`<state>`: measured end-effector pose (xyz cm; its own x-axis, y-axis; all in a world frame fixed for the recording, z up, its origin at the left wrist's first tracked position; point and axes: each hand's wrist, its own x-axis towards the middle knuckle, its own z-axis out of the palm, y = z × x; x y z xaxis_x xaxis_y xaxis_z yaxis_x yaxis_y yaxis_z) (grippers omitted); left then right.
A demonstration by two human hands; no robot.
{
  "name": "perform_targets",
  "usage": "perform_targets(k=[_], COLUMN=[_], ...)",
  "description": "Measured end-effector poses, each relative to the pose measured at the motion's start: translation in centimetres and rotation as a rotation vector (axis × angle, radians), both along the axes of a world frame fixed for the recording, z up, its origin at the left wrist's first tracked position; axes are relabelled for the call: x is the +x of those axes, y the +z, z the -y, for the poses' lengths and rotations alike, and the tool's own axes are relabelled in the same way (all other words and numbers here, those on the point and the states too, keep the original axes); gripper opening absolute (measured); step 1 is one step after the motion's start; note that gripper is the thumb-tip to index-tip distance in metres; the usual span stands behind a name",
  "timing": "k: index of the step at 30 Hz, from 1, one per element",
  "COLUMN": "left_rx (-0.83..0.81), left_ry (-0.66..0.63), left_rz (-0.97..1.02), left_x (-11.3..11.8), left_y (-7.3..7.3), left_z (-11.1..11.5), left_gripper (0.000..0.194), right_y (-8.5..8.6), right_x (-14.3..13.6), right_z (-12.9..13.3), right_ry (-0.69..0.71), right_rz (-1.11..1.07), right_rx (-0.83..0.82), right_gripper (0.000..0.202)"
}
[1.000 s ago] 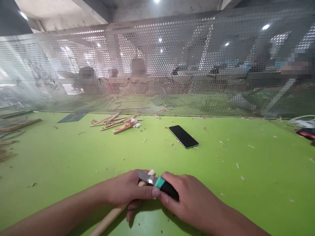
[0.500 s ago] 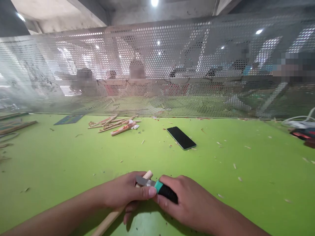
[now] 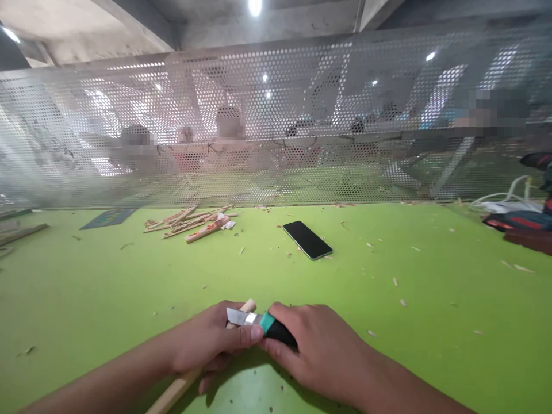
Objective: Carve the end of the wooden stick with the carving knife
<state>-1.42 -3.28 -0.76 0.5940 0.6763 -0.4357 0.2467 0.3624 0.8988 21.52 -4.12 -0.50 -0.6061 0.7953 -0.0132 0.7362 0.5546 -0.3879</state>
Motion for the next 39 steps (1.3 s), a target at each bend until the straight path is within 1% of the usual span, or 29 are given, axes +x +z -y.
perform_targets(k=[5, 9, 12, 16, 20, 23, 27, 33, 39], left_rx=[0.022, 0.031, 0.021, 0.014, 0.010, 0.009, 0.008, 0.026, 0.033], left_ry=[0.032, 0.080, 0.092, 0.071, 0.037, 0.029, 0.024, -0.024, -0.007], left_rz=[-0.041, -0.064, -0.058, -0.055, -0.037, -0.041, -0.053, -0.035, -0.045], left_x=[-0.03, 0.08, 0.23, 0.22, 0.04, 0.03, 0.03, -0.21, 0.00], left_y=[-0.11, -0.26, -0.25, -0.18, 0.03, 0.10, -0.07, 0.02, 0.17], left_z=[0.25, 0.34, 0.35, 0.33, 0.26, 0.17, 0.08, -0.02, -0.07], left_gripper=[0.055, 0.060, 0.065, 0.066, 0.060, 0.057, 0.058, 0.055, 0.058], right_y=[-0.16, -0.23, -0.26, -0.30, -0.12, 0.18, 0.50, 0.34, 0.14], right_x=[-0.11, -0.23, -0.28, -0.18, -0.06, -0.11, -0.27, -0.25, -0.03], right_z=[0.06, -0.14, -0.32, -0.33, -0.14, -0.02, 0.04, 0.00, 0.02], right_ry=[-0.007, -0.033, -0.063, -0.063, -0.037, -0.029, -0.015, 0.000, 0.002], right_rz=[-0.004, -0.025, -0.027, -0.029, -0.034, -0.018, -0.018, -0.036, -0.041], right_rx=[0.013, 0.015, 0.016, 0.020, 0.000, -0.008, -0.017, -0.031, -0.026], right_gripper=[0.027, 0.030, 0.032, 0.031, 0.025, 0.026, 0.028, 0.024, 0.025])
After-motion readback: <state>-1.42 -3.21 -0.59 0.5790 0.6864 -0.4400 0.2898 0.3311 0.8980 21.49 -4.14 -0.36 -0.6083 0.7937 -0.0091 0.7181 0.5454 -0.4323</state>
